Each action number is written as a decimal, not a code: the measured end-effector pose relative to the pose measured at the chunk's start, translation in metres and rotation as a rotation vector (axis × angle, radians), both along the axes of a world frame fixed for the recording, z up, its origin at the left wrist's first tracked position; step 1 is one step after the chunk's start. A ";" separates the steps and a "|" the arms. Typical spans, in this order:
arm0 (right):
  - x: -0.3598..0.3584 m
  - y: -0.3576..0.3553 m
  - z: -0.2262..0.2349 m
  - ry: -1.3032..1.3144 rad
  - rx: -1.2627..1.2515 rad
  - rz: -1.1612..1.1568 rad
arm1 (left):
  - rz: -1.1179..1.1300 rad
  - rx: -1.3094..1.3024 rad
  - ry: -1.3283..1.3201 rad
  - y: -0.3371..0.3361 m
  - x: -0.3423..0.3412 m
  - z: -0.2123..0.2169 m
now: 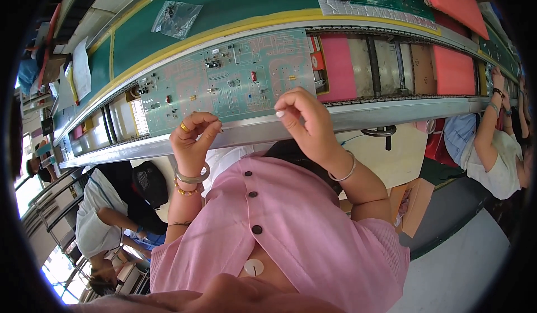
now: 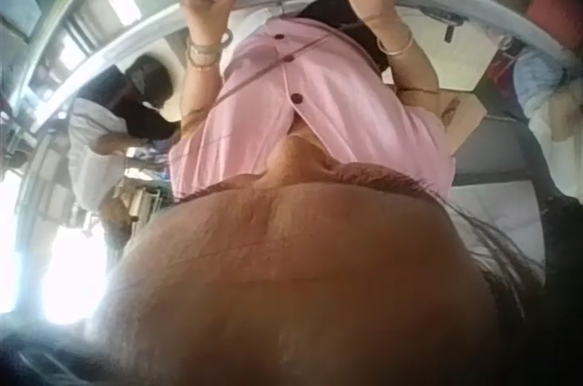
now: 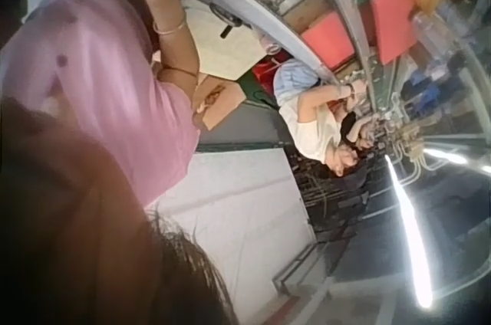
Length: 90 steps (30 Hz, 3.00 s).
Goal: The person assembles electronic components onto printed circuit boards by hand, taking components from bins and placing them onto PCBs on a conveyor belt.
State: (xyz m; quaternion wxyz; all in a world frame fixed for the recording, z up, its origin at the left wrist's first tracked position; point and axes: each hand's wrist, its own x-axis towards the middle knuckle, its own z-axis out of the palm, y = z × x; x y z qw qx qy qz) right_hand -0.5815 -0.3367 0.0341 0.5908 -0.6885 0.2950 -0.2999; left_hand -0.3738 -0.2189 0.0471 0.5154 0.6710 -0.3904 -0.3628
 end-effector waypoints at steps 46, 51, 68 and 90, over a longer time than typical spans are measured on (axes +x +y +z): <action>-0.020 -0.004 -0.018 -0.113 -0.197 -0.074 | -0.020 0.109 -0.718 -0.054 -0.058 -0.012; -0.021 -0.003 -0.016 -0.106 -0.179 -0.065 | -0.015 0.077 -0.771 -0.053 -0.062 -0.011; -0.004 0.001 -0.012 0.335 -0.526 0.006 | -0.078 0.099 -0.750 -0.055 -0.048 -0.016; 0.085 -0.176 -0.006 0.348 -0.733 -0.086 | -0.098 -0.208 -1.259 -0.268 0.118 -0.030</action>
